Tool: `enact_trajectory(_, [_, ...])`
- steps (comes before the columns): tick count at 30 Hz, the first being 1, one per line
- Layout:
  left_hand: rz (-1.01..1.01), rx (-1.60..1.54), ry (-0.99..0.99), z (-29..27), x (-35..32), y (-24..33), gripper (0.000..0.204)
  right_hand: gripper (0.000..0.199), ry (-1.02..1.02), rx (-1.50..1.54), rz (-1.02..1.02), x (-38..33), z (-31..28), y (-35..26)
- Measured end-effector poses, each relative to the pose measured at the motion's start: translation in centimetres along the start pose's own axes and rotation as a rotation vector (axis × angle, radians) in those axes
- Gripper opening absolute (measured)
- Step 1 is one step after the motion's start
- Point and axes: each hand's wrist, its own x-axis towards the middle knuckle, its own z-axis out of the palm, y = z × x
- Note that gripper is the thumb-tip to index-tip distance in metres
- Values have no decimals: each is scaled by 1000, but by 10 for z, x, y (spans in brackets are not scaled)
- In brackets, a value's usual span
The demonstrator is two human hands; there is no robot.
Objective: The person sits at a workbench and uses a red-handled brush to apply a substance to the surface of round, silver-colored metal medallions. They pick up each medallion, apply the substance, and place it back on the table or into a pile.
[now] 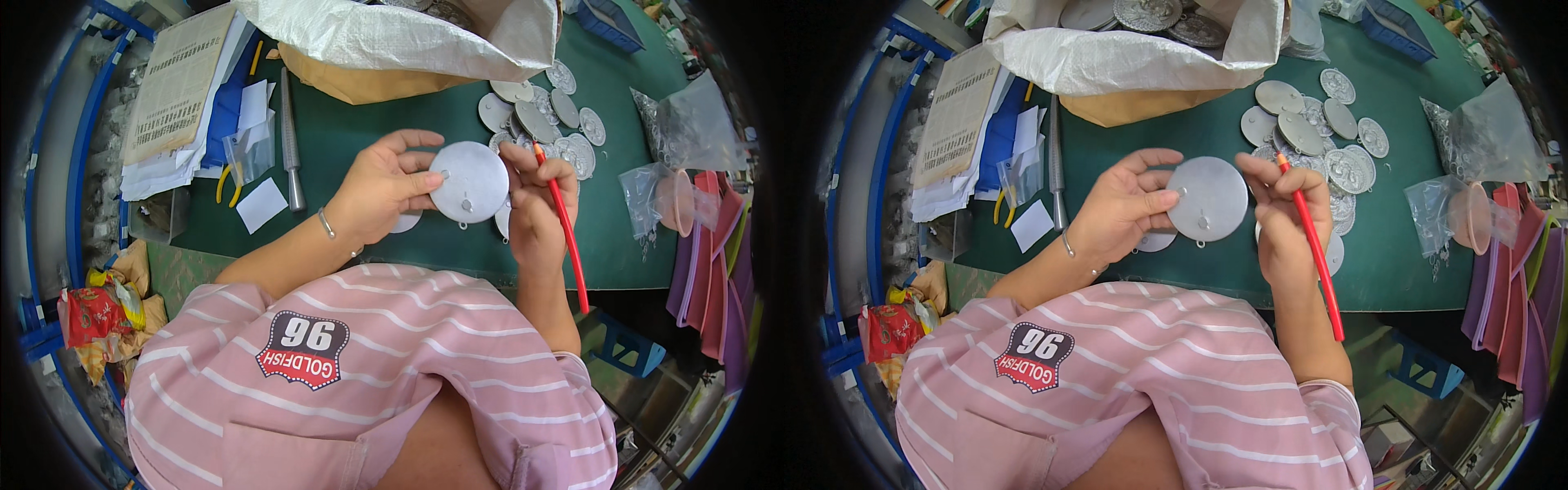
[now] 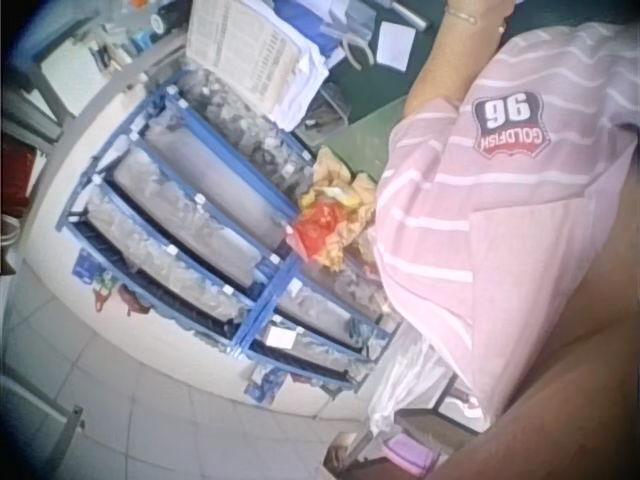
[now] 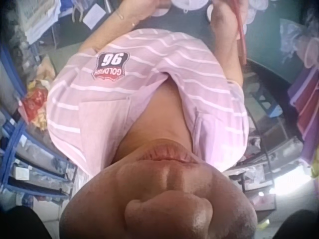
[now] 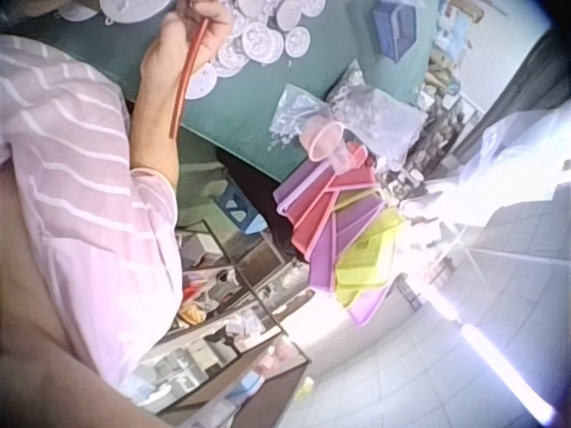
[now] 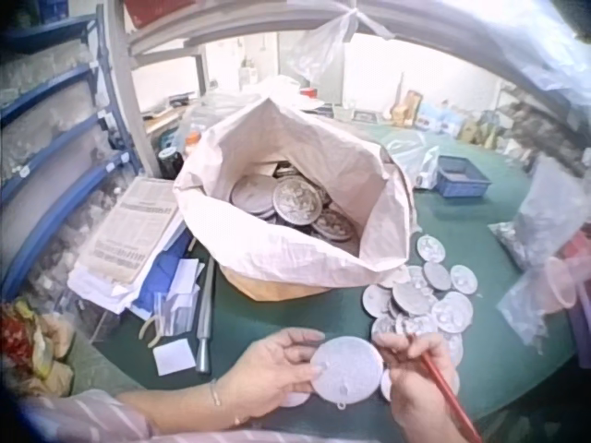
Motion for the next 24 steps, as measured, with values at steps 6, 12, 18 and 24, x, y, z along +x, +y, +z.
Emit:
enact_trajectory(6, [419, 309, 31, 7, -5, 3, 47, 29, 142, -49, 594, -1, -1, 1])
enact_trajectory(12, [544, 422, -25, 17, -13, 0, 46, 30, 4, 189, 718, -1, -4, 3])
enact_trajectory(18, [605, 731, -70, 18, -17, 4, 46, 22, 38, 159, 668, -1, 1, -5])
enact_trajectory(24, [717, 619, -117, 16, -12, -2, 38, 12, 46, 144, 444, -3, -1, -8])
